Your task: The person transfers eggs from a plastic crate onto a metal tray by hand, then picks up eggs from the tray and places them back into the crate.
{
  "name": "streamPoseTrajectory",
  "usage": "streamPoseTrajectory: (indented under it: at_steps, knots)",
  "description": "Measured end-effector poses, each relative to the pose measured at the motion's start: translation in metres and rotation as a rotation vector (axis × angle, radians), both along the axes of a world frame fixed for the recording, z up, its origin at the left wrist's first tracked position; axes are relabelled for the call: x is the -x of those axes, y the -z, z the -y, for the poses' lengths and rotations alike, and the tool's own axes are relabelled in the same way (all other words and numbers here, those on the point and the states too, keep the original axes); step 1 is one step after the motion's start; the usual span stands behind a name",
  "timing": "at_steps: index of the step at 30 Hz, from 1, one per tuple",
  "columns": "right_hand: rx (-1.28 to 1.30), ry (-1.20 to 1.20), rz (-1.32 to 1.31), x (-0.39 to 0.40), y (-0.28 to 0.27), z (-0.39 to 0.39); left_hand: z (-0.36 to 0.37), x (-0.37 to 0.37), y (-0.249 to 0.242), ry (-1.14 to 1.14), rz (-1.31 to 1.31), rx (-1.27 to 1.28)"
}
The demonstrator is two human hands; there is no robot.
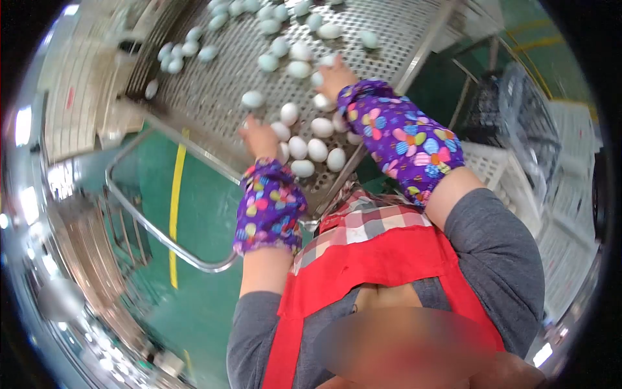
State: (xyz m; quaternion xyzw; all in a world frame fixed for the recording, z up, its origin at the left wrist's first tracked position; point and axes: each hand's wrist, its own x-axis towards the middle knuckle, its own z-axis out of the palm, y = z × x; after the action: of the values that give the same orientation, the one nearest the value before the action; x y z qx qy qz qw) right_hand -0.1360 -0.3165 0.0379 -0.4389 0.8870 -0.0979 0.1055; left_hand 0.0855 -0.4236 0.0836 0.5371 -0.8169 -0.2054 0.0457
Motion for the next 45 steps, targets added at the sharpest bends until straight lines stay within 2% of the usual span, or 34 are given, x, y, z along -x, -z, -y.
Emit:
streamPoseTrajectory:
  at_steps: [1, 3, 4, 5, 6, 7, 8, 9, 10, 12, 14, 15, 16, 17, 19, 21, 23, 24, 28, 29, 30, 32, 33, 36, 39, 41, 45]
  knots:
    - [-0.073, 0.144, 0.187, -0.015, -0.053, -0.006, 0.002, -0.003, 0.002, 0.203, 0.186, 0.090]
    - [0.005, 0.107, 0.228, -0.014, -0.050, -0.003, 0.020, -0.016, 0.018, 0.746, 0.551, 0.486]
    - [0.147, 0.038, 0.149, -0.022, -0.063, -0.022, 0.020, -0.014, 0.018, 0.625, 0.395, 0.377]
    - [0.148, -0.100, 0.163, -0.024, -0.082, -0.039, 0.017, -0.011, 0.016, 0.505, 0.212, 0.272]
    - [0.372, -0.047, 0.109, -0.036, -0.109, -0.057, 0.016, -0.010, 0.018, 0.393, 0.024, 0.187]
    - [0.522, -0.074, 0.130, -0.043, -0.124, -0.074, -0.006, 0.002, -0.009, 0.347, -0.070, 0.275]
    - [0.675, -0.122, 0.137, -0.045, -0.136, -0.093, -0.026, 0.018, -0.023, 0.426, -0.197, 0.265]
    - [0.719, -0.126, 0.193, -0.043, -0.162, -0.124, -0.046, 0.028, -0.034, 0.484, -0.326, 0.248]
    - [0.776, -0.176, 0.227, -0.037, -0.197, -0.208, -0.112, 0.045, -0.049, 0.508, -0.479, 0.254]
    - [0.862, 0.018, 0.138, -0.029, -0.222, -0.317, -0.186, 0.086, -0.078, 0.810, -0.600, 0.240]
    - [0.904, 0.281, -0.049, -0.018, -0.227, -0.412, -0.269, 0.127, -0.123, 1.031, -0.765, 0.002]
    - [0.873, 0.419, -0.084, -0.017, -0.215, -0.461, -0.314, 0.143, -0.159, 1.230, -0.744, -0.030]
    - [0.675, 0.626, -0.148, -0.024, -0.215, -0.510, -0.351, 0.158, -0.161, 1.335, -0.777, -0.240]
    - [0.661, 0.695, 0.001, -0.006, -0.210, -0.566, -0.392, 0.184, -0.183, 1.521, -0.749, -0.244]
    - [0.276, 0.900, -0.175, -0.013, -0.171, -0.654, -0.466, 0.203, -0.181, 1.756, -0.600, -0.321]
    - [-0.019, 1.074, -0.071, -0.014, -0.130, -0.725, -0.531, 0.217, -0.160, 1.879, -0.391, -0.304]
    - [-0.128, 1.121, -0.070, -0.008, -0.111, -0.759, -0.583, 0.241, -0.124, 1.962, -0.065, -0.095]
    - [-0.188, 1.108, -0.105, 0.029, -0.135, -0.792, -0.625, 0.274, -0.136, 1.872, -0.015, -0.087]
    - [0.005, 1.297, 0.122, 0.061, -0.115, -0.793, -0.675, 0.291, -0.076, 1.629, 0.121, -0.105]
    - [-0.195, 1.245, 0.066, 0.065, -0.108, -0.787, -0.678, 0.292, -0.059, 1.610, 0.102, -0.097]
    - [-0.216, 1.257, 0.087, 0.066, -0.110, -0.780, -0.682, 0.292, -0.049, 1.590, 0.083, -0.090]
    - [-0.259, 1.272, 0.107, 0.079, -0.125, -0.773, -0.683, 0.297, -0.045, 1.612, 0.057, -0.030]
    - [-0.241, 1.241, -0.015, 0.080, -0.118, -0.774, -0.686, 0.298, -0.039, 1.625, 0.066, 0.005]
    - [-0.199, 1.204, 0.031, 0.075, -0.110, -0.781, -0.694, 0.302, -0.023, 1.633, 0.099, 0.076]
    - [-0.111, 1.164, -0.021, 0.080, -0.098, -0.788, -0.699, 0.311, -0.061, 1.602, 0.133, 0.081]
    - [-0.092, 1.154, -0.028, 0.074, -0.085, -0.788, -0.698, 0.314, -0.030, 1.655, 0.094, 0.106]
    - [-0.098, 1.059, 0.099, 0.066, -0.097, -0.780, -0.699, 0.326, -0.014, 1.732, 0.152, 0.132]
